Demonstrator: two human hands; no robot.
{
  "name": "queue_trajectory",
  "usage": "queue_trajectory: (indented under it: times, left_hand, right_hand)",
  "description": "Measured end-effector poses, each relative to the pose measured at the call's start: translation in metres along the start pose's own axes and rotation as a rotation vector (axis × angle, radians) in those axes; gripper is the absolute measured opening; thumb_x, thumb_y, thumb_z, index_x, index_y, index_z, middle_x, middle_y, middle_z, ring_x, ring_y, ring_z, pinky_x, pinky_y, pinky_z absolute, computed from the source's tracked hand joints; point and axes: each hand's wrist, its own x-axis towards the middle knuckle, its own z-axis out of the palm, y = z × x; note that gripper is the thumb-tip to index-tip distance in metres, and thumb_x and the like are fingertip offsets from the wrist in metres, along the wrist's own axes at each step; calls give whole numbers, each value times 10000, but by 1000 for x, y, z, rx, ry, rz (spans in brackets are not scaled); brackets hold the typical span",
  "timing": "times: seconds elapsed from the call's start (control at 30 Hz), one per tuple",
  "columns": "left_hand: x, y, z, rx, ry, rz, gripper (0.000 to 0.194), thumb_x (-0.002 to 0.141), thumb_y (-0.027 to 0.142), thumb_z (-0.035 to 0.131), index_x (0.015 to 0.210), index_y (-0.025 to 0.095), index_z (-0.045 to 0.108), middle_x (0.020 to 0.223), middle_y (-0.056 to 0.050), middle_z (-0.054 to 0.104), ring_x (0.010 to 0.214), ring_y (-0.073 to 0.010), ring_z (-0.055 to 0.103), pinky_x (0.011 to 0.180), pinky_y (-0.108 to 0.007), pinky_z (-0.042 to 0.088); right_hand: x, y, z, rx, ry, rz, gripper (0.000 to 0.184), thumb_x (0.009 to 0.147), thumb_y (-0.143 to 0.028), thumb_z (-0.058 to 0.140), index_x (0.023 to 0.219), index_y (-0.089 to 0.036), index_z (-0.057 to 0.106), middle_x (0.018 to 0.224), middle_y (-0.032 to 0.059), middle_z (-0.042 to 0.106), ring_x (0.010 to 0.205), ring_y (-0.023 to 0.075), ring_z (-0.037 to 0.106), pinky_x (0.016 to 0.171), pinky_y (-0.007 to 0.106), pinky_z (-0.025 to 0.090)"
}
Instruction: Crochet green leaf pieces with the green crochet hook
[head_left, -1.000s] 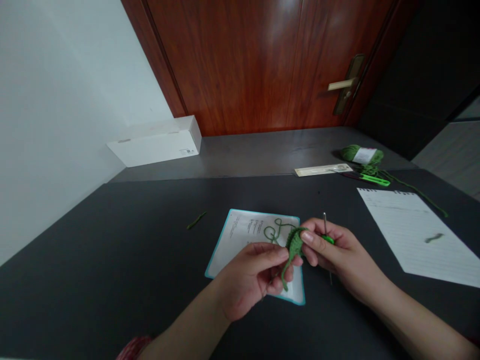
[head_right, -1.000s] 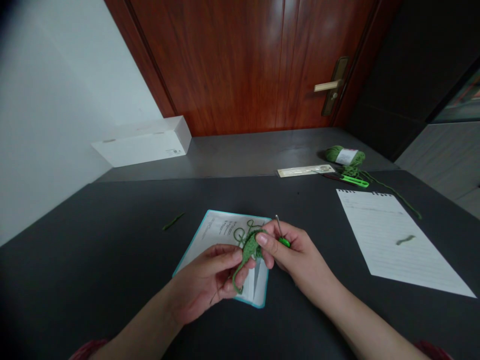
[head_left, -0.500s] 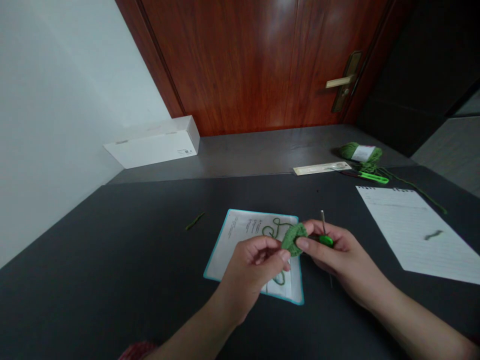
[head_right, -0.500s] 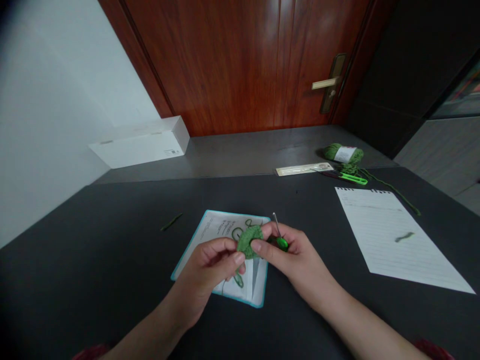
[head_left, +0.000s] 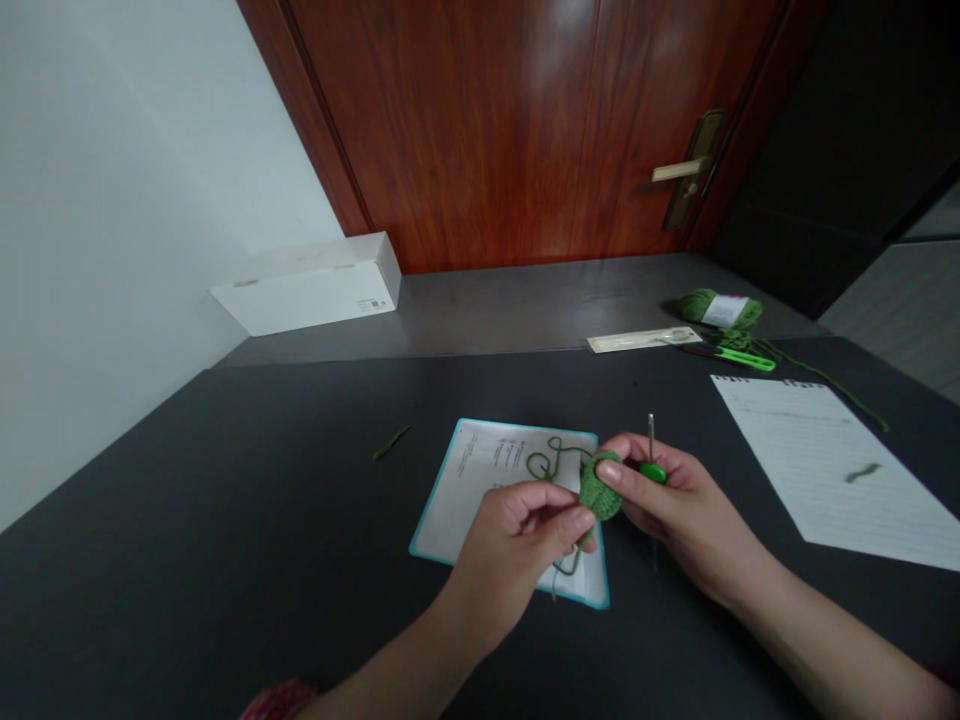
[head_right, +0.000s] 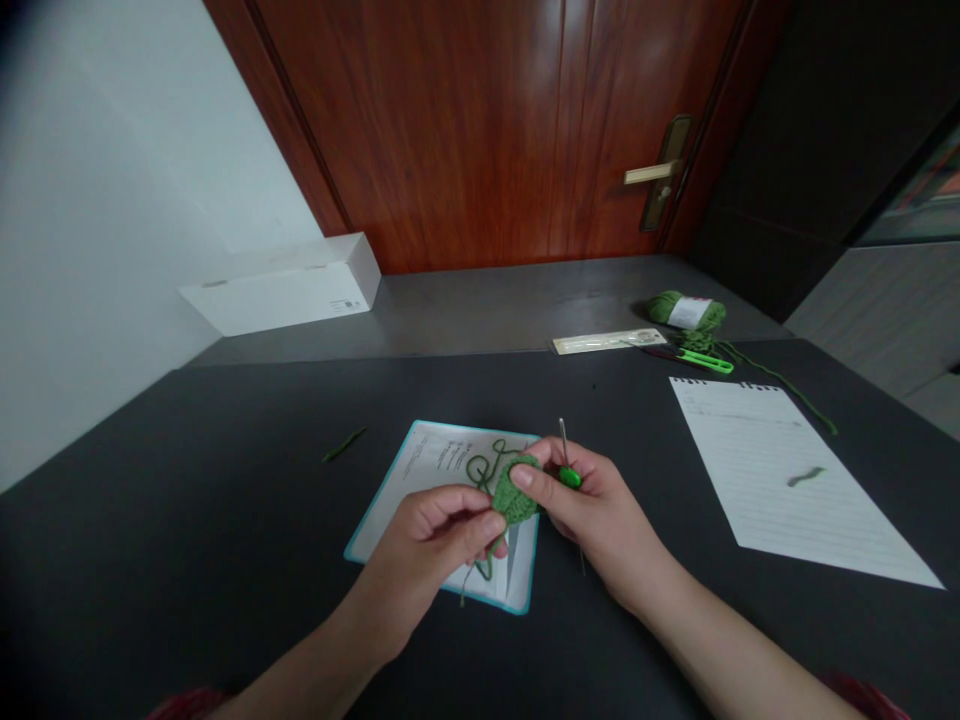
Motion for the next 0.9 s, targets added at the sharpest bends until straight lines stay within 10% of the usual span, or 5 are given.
queue_trajectory:
  times: [0.47,0.9]
  left_hand:
    - [-1,-4,-2,88,-52,65,246,817,350,669,970,158,675,843,-24,616,755,-128,536,690,-251,418]
    - [-3,-6,9,487,58,64,247,860,251,537,625,178,527,595,32,513,575,-109,448,563,-245,325]
  right_hand:
    - [-1,1,-3,-176,26,-172,148,795,-299,757,726,-190,685,663,-24,635,629,104,544,615,213,430]
    - [-1,10,5,-172,6,-43,272,819,-375,712,671,-186,584,612,-32,540,580,112,482,554,232,396]
